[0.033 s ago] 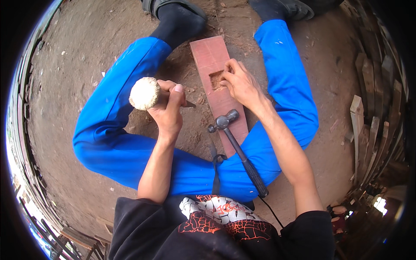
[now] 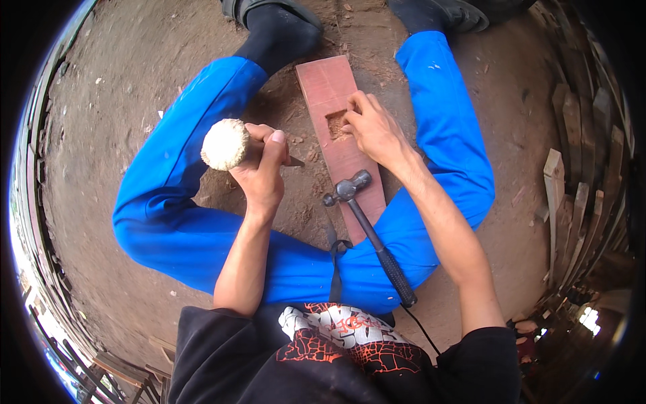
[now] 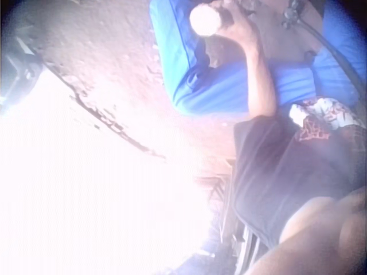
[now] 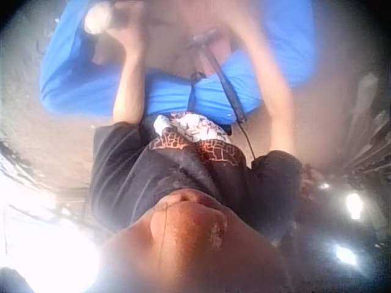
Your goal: The person sits on the ground and uses a chisel and hammer to carve a rectangular recess into a piece of wood. They repeatedly strike the chisel to remove wood chips and occasionally clear the debris from the carved area.
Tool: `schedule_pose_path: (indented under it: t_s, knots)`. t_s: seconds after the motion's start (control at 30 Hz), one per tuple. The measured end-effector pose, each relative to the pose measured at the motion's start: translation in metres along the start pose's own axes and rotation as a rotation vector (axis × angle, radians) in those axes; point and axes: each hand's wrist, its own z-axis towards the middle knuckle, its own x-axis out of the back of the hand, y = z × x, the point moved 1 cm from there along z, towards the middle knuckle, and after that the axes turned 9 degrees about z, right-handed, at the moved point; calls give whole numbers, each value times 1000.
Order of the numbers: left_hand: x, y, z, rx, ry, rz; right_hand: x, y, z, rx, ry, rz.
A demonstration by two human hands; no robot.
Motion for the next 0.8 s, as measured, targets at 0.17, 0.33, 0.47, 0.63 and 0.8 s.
schedule_pose_path:
  t_s: [0.17,0.33,0.47,0.63,0.8]
  knots:
    - [-1,4,1,19,12,-15,-3,8,9,86,-149,-156]
    - [-1,3,-1,40,-1,21,-12,15,7,9,-169,-140]
    - [-2,3,0,25,-13,51,-2,4,8,104,-172,-161]
    - [-8,7,-1,19,-23,26,-10,9,6,173,-87,-102]
    - [-8,4,-3,19,-34,51,-19,4,6,176,-61,50]
